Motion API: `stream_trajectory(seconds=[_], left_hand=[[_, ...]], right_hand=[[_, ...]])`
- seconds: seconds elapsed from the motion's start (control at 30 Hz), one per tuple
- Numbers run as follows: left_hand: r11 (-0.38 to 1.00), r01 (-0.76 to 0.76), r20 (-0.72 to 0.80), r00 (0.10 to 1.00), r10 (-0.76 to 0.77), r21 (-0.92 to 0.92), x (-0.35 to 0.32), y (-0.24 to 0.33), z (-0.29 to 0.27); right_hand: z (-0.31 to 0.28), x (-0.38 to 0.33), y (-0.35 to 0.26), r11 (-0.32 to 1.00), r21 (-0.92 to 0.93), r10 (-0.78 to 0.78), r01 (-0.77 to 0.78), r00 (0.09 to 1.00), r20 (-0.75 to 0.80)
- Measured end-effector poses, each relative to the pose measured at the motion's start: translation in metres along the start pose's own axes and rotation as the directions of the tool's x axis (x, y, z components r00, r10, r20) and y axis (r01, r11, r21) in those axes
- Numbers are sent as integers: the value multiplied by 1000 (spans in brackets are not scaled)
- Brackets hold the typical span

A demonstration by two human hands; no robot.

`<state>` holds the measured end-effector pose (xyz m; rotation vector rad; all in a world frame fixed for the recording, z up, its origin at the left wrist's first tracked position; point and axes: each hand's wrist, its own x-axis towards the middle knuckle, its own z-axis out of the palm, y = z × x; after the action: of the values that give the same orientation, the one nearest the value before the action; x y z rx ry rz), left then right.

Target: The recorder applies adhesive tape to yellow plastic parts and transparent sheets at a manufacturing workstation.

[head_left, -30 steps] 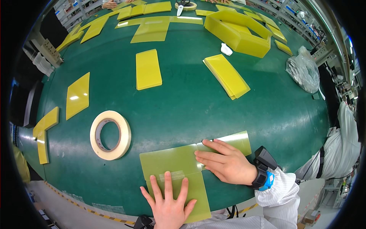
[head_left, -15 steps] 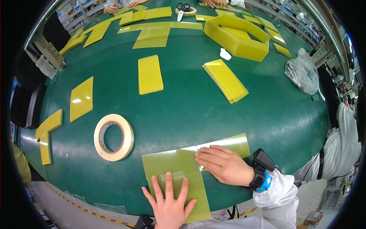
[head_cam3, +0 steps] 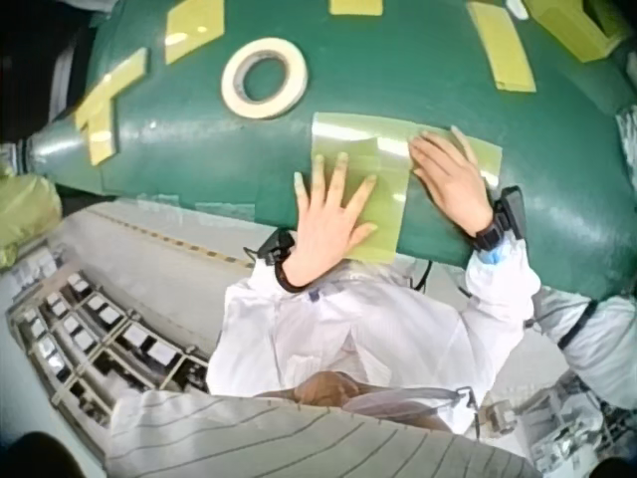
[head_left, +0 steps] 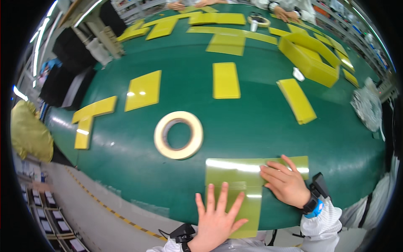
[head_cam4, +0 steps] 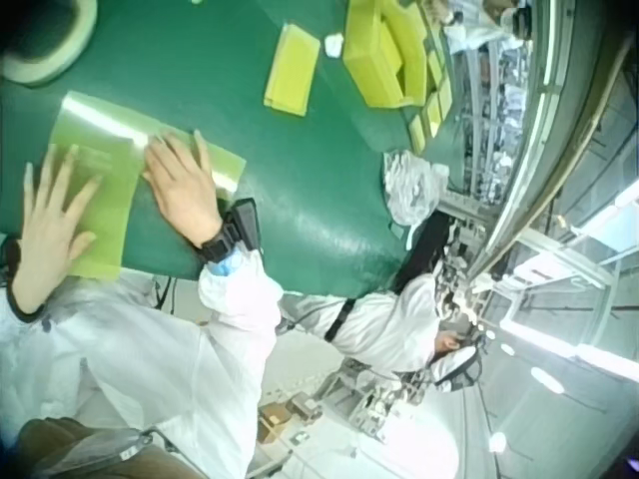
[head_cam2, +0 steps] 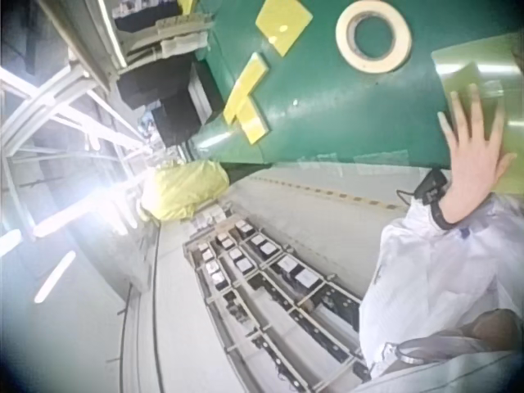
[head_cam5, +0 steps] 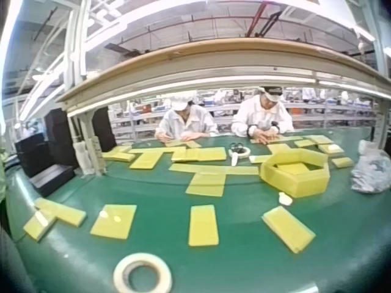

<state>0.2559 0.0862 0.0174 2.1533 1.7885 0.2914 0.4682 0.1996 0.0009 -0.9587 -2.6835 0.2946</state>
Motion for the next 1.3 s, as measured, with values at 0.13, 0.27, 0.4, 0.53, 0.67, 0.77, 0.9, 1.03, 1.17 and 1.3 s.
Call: stream_trajectory(seconds=[0.13, 0.27, 0.4, 0.53, 0.67, 0.77, 0.9, 1.03, 1.17, 1.3], left_hand=[[977, -179, -311, 941, 134, -120, -32, -14, -11], [979, -186, -582, 807, 102, -87, -76, -39, -5], [994, 36, -527, 849, 26, 108, -119, -89, 2], [942, 163, -431, 902, -21, 294, -116, -105, -11], [930, 60, -369, 926, 84, 361, -108, -116, -18], [919, 5, -343, 928, 143, 395, -106, -122, -23], [923, 34, -360, 926, 116, 384, -102, -120, -27], [935, 61, -400, 912, 90, 350, -97, -122, -25], [955, 101, -390, 920, 17, 279, -96, -125, -28], [983, 84, -445, 895, -2, 164, -88, -129, -33]], right_hand=[[-1, 0, -4, 1000, 3, 9, -9, 1000, 1], [0, -2, -4, 1000, -9, 25, -25, 1000, 9], [0, -3, -3, 999, -1, 39, -39, 999, 9], [1, 0, -5, 999, 7, 44, -44, 999, -6], [1, 0, -4, 999, 2, 49, -49, 999, -24], [2, 0, -4, 999, -4, 43, -44, 999, -28], [3, -1, -4, 999, 13, 40, -39, 998, -43], [2, -1, -5, 999, 15, 40, -40, 998, -47], [5, -1, -4, 998, 48, 52, -50, 998, -46], [3, 0, -5, 997, 49, 58, -56, 998, -35]])
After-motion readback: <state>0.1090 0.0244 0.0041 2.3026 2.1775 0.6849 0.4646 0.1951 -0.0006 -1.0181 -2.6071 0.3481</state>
